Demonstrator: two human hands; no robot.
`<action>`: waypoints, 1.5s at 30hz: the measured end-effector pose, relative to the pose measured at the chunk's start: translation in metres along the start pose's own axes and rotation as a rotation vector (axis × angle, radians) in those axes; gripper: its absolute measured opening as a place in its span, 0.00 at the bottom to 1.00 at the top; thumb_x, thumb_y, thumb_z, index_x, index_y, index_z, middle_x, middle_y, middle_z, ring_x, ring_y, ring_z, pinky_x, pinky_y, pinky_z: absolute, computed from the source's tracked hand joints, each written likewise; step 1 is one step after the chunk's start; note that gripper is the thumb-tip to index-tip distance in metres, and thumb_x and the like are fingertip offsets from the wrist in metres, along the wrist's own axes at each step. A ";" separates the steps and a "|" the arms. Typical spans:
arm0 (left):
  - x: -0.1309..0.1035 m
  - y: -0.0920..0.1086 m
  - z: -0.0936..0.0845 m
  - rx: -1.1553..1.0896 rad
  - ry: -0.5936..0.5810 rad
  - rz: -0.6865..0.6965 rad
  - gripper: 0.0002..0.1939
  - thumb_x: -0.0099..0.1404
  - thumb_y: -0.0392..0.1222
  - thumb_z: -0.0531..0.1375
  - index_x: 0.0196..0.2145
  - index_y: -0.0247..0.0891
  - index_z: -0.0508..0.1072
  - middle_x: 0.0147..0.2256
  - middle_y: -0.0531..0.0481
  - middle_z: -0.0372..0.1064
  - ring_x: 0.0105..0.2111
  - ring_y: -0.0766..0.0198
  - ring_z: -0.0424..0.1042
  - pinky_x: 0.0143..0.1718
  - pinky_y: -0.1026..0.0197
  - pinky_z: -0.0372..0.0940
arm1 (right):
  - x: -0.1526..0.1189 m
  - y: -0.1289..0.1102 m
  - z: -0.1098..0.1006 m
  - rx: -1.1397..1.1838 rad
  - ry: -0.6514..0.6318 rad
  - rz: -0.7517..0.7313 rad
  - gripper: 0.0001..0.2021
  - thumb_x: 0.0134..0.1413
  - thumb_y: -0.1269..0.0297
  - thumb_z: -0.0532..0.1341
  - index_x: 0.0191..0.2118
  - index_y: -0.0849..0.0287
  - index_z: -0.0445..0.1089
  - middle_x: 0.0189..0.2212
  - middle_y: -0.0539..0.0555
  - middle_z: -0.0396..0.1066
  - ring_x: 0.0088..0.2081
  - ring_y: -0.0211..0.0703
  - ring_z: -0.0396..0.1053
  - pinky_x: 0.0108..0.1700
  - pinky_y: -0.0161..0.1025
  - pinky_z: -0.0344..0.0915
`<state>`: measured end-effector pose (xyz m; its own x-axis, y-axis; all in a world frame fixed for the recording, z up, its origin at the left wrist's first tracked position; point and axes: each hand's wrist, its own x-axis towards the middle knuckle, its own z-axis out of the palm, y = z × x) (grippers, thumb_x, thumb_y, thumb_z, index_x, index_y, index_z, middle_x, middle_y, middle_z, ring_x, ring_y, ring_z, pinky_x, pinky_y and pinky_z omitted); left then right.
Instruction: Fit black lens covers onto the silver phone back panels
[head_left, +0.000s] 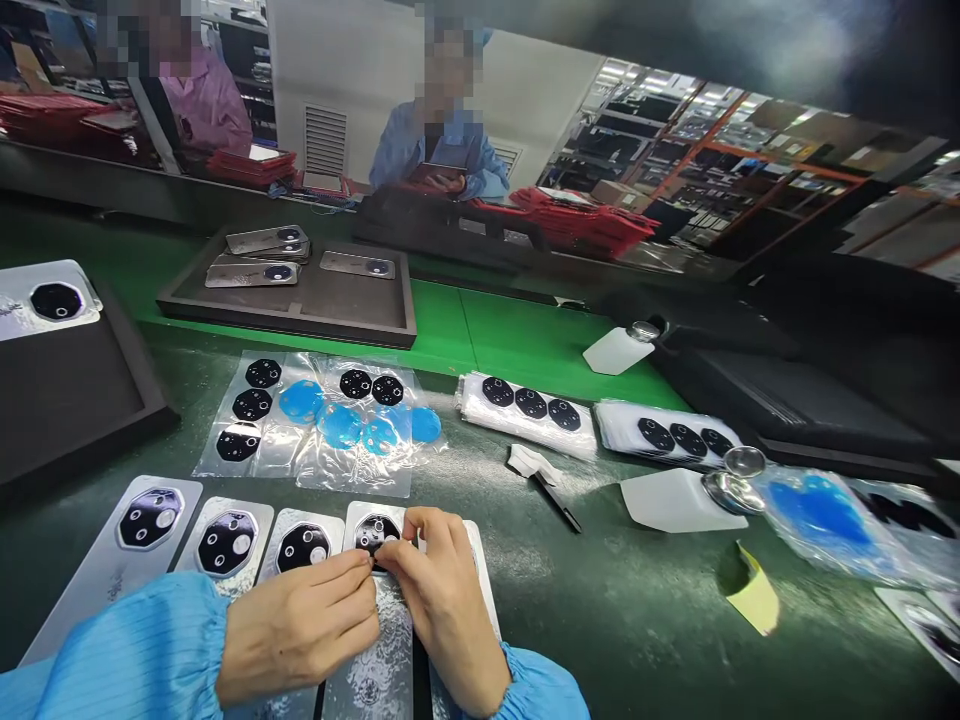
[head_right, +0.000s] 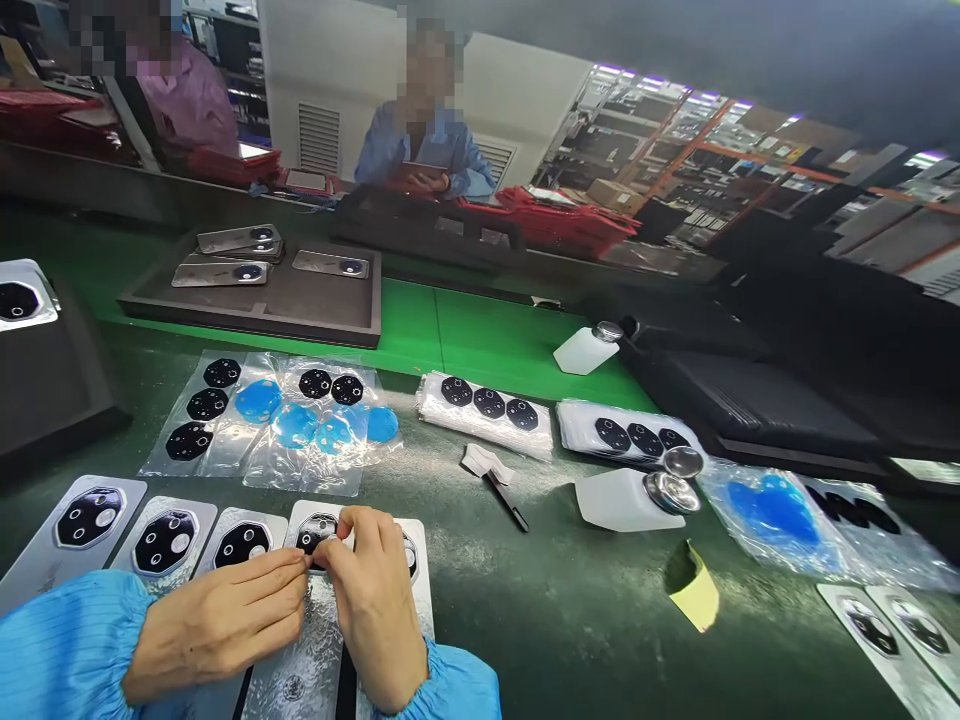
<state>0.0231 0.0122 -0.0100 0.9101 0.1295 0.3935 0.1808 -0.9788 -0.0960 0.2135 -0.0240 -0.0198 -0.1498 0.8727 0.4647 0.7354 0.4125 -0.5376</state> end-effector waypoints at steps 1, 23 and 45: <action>0.000 0.000 0.000 0.007 -0.002 0.002 0.09 0.66 0.26 0.53 0.35 0.31 0.72 0.38 0.44 0.73 0.42 0.58 0.75 0.58 0.54 0.68 | 0.000 0.000 0.000 0.004 0.020 0.018 0.08 0.63 0.76 0.56 0.38 0.56 0.69 0.38 0.55 0.61 0.40 0.46 0.60 0.39 0.41 0.62; 0.003 -0.001 0.000 0.003 -0.028 0.012 0.08 0.66 0.27 0.53 0.33 0.32 0.71 0.34 0.46 0.70 0.38 0.59 0.74 0.52 0.53 0.70 | 0.000 0.000 -0.002 -0.042 -0.008 -0.033 0.11 0.62 0.79 0.54 0.37 0.57 0.70 0.36 0.54 0.59 0.39 0.45 0.57 0.38 0.40 0.58; 0.001 0.000 0.002 0.014 -0.019 0.003 0.07 0.65 0.28 0.54 0.34 0.33 0.71 0.34 0.47 0.69 0.38 0.59 0.73 0.53 0.54 0.69 | 0.001 0.001 -0.002 -0.091 -0.041 -0.063 0.12 0.64 0.78 0.53 0.36 0.57 0.70 0.34 0.54 0.59 0.36 0.45 0.57 0.36 0.40 0.57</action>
<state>0.0245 0.0125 -0.0118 0.9178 0.1295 0.3754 0.1828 -0.9770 -0.1099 0.2156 -0.0229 -0.0185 -0.2229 0.8567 0.4652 0.7806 0.4427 -0.4412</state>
